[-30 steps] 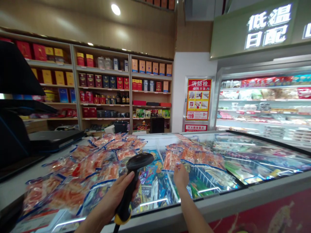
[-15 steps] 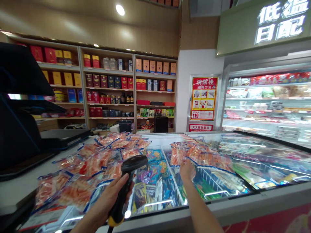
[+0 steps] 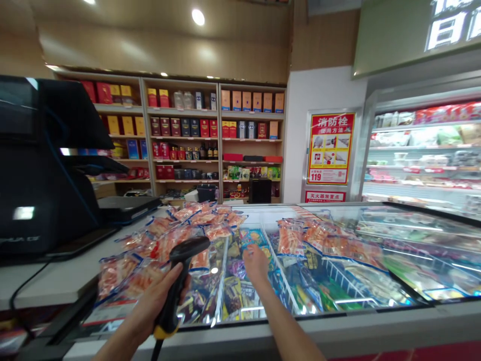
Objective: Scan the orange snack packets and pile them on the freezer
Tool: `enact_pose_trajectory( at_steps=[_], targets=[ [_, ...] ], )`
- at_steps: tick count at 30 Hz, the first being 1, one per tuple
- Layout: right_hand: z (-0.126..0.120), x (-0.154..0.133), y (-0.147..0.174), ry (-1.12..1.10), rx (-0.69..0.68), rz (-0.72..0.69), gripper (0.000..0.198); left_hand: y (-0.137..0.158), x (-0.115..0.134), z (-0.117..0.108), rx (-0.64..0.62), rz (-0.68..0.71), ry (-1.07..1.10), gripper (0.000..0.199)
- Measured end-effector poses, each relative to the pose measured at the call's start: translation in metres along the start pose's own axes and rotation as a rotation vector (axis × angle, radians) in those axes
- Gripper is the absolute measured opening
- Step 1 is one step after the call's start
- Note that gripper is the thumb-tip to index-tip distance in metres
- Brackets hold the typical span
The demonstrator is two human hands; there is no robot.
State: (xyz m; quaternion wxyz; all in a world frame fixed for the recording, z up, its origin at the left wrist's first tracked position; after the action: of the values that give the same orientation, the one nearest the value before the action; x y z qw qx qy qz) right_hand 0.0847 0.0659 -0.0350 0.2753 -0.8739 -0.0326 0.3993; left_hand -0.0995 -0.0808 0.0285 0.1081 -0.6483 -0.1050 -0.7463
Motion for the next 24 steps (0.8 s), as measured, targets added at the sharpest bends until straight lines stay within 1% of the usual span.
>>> enact_pose_trajectory(
  at_steps=[3,5,8,11,14,16,20,22,24],
  targets=[
    [0.033,-0.038,0.016,0.027,-0.225,-0.044,0.029,0.002,0.002,-0.010,0.050,-0.023,0.033,0.032],
    [0.049,-0.059,0.023,0.091,-0.315,-0.040,0.036,0.005,0.005,-0.015,0.074,-0.031,0.061,0.030],
    [0.065,-0.082,0.026,0.180,-0.375,-0.008,0.045,0.009,0.008,-0.018,0.077,-0.030,0.063,0.029],
    [0.075,-0.091,0.026,0.215,-0.388,-0.011,0.044,0.008,0.008,-0.020,0.059,-0.012,0.052,0.029],
    [0.079,-0.088,0.023,0.187,-0.414,-0.001,0.035,0.005,0.004,-0.020,0.024,0.006,0.053,0.030],
    [0.079,-0.081,0.020,0.138,-0.406,0.001,0.028,0.003,0.001,-0.018,0.003,0.016,0.061,0.030],
    [0.071,-0.060,0.012,-0.010,-0.324,-0.023,0.019,0.001,-0.001,-0.011,-0.029,0.038,0.049,0.033],
    [0.061,-0.047,0.008,-0.109,-0.265,-0.026,0.019,0.000,-0.002,-0.007,-0.043,0.031,0.029,0.034],
    [0.047,-0.031,0.001,-0.200,-0.167,-0.011,0.021,0.001,-0.001,-0.002,-0.043,0.012,0.020,0.034]
  ],
)
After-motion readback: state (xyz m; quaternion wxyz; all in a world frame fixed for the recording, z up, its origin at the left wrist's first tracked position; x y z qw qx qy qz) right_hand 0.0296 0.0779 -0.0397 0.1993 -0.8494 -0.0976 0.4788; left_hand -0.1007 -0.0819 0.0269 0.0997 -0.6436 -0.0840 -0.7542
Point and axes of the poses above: each hand's wrist, its own y-axis away from the middle knuckle, its own z-axis out of the palm, x = y × z, the point moved 1 cm from there along -y, towards the middle knuckle, and after that the axes turned 5 degrees about x, right-handed, at the moved point
